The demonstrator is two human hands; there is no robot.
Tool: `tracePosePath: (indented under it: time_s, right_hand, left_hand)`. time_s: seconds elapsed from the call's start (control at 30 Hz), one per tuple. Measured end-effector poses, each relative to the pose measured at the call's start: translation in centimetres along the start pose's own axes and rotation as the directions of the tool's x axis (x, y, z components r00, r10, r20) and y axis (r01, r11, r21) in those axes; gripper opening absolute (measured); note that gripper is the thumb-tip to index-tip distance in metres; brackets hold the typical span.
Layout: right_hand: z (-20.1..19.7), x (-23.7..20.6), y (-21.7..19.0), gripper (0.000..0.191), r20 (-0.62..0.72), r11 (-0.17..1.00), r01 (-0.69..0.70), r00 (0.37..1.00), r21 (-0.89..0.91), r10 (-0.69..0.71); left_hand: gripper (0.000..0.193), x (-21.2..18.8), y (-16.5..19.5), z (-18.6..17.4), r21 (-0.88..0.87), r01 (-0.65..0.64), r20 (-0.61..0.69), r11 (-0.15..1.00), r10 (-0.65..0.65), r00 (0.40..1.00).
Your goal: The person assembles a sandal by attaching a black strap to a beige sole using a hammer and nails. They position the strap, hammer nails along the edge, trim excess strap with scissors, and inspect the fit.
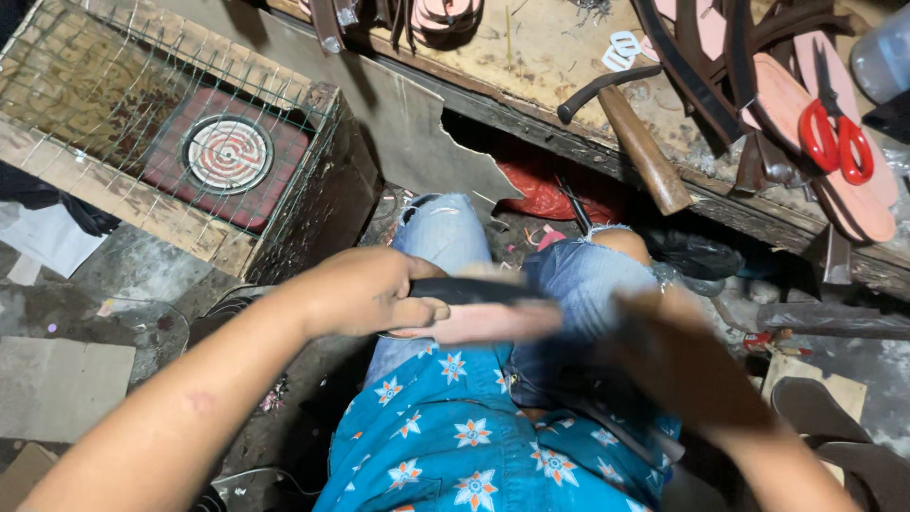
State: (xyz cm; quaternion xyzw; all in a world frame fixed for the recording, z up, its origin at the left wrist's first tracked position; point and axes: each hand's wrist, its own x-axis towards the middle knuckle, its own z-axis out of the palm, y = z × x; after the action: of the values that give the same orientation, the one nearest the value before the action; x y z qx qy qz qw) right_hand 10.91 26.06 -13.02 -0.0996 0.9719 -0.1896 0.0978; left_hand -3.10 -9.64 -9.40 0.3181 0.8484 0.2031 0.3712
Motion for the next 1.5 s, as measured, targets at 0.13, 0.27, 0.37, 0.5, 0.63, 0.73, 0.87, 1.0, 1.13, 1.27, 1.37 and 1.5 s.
tracePosePath:
  time_s: [0.13,0.27,0.37,0.5,0.63,0.73,0.87,1.0,1.13,1.27,1.37,1.5]
  right_hand:
    - [-1.8,6.5,2.9,0.064,-0.518,0.953,-0.118,0.854,-0.28,-0.046]
    - [-1.8,13.3,5.6,0.07,-0.471,0.948,-0.288,0.861,-0.136,0.194]
    - [-2.3,14.8,6.8,0.055,-0.466,0.954,-0.297,0.85,-0.042,0.244]
    - [-0.3,11.3,6.8,0.054,-0.592,0.954,-0.162,0.754,0.253,0.285]
    - [1.0,4.5,5.6,0.049,-0.324,0.697,-0.12,0.822,0.707,0.469]
    - [2.4,-0.2,5.4,0.035,-0.267,0.739,-0.144,0.873,0.658,0.408]
    - [5.7,-3.7,5.7,0.023,-0.198,0.626,-0.331,0.756,0.706,0.624]
    - [7.6,-6.9,6.7,0.014,-0.32,0.559,-0.083,0.747,0.825,0.583]
    - [7.7,-6.8,8.0,0.01,-0.582,0.778,0.124,0.737,0.616,0.344]
    - [7.3,-5.0,8.3,0.021,-0.523,0.982,-0.103,0.835,0.158,0.172]
    - [6.2,-5.6,8.8,0.033,-0.469,0.937,-0.153,0.833,0.315,0.294]
    - [7.4,-5.2,9.3,0.031,-0.628,0.748,0.137,0.651,0.649,0.426]
  left_hand:
    - [0.039,2.5,0.8,-1.1,-0.245,-0.217,-0.131,0.945,0.19,0.973]
    - [0.033,5.9,-0.2,-0.1,-0.481,-0.326,-0.4,0.814,0.127,0.908]
    - [0.037,8.6,-0.5,1.8,-0.678,-0.462,-0.501,0.571,0.1,0.859]
    - [0.04,11.2,0.2,5.3,-0.777,-0.544,-0.572,0.317,0.007,0.82]
    - [0.039,15.0,0.8,5.5,-0.821,-0.472,-0.506,0.321,-0.026,0.862]
    - [0.038,18.1,1.7,4.9,-0.881,-0.366,-0.334,0.299,0.156,0.93]
    - [0.041,20.5,4.1,6.5,-0.802,-0.222,-0.198,0.555,0.103,0.975]
    - [0.04,21.4,5.2,7.8,-0.877,-0.255,-0.21,0.407,0.154,0.966]
    - [0.038,22.4,6.0,7.9,-0.827,-0.174,-0.152,0.534,0.086,0.985]
    - [0.037,22.9,6.5,8.3,-0.808,-0.231,-0.188,0.542,0.135,0.973]
    - [0.035,23.1,6.3,8.2,-0.772,-0.281,-0.234,0.57,0.156,0.96]
    - [0.036,23.8,6.2,8.5,-0.799,-0.268,-0.228,0.539,0.142,0.963]
